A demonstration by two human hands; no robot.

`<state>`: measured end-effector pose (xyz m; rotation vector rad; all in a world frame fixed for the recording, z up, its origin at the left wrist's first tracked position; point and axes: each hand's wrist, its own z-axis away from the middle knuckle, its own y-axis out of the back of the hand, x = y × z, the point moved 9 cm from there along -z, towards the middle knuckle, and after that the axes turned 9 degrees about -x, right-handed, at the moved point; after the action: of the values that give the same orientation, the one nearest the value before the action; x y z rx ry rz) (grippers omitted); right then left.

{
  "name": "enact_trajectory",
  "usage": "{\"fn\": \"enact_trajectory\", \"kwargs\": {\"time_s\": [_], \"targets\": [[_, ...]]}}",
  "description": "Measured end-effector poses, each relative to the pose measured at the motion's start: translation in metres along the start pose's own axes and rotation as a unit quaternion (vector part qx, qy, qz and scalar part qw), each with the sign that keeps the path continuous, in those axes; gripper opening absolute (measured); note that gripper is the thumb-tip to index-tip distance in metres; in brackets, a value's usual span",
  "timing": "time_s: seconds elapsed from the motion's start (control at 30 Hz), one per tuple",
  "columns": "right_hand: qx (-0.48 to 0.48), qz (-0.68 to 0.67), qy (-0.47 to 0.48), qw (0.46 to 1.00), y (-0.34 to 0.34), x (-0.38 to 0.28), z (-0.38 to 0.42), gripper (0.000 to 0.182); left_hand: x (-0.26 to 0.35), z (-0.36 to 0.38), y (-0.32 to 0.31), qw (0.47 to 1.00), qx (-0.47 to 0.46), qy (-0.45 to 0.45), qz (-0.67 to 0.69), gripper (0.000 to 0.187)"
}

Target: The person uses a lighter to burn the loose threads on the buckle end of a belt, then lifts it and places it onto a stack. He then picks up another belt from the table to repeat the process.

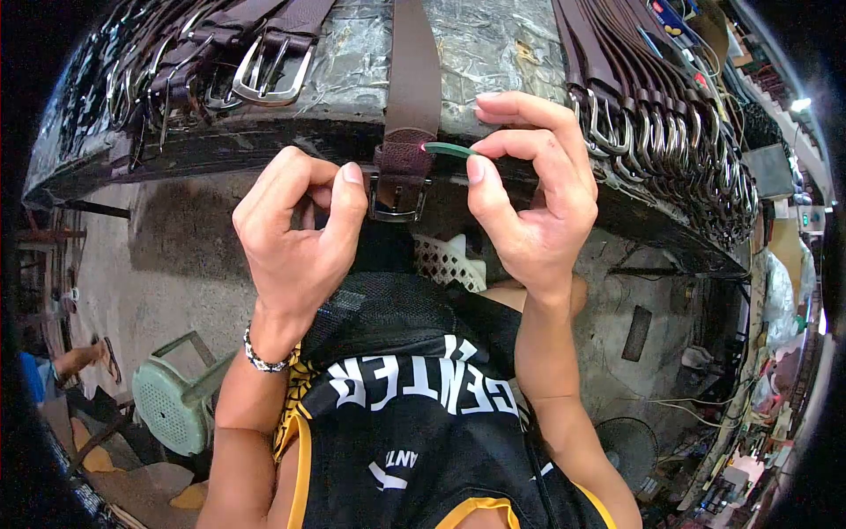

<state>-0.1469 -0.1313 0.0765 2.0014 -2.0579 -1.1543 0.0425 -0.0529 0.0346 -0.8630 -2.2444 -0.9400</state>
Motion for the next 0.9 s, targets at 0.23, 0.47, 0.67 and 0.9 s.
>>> {"fn": "enact_trajectory", "kwargs": {"time_s": [0.23, 0.47, 0.67, 0.9], "targets": [[0.003, -0.003, 0.000, 1.000, 0.000, 0.000, 0.000, 0.014, -0.004, -0.001, -0.004, 0.999, -0.009, 0.043, 0.027, 0.009], [0.033, -0.115, -0.041, 0.992, 0.007, 0.013, 0.003, 0.011, -0.018, -0.001, -0.033, 0.973, -0.050, 0.148, 0.168, 0.025], [0.067, -0.193, -0.083, 0.975, 0.008, 0.022, 0.007, 0.008, -0.020, -0.005, -0.053, 0.932, -0.091, 0.208, 0.282, 0.017], [0.079, -0.199, -0.083, 0.973, 0.010, 0.023, 0.006, 0.008, -0.012, -0.003, -0.061, 0.867, -0.128, 0.263, 0.403, 0.018]]}}
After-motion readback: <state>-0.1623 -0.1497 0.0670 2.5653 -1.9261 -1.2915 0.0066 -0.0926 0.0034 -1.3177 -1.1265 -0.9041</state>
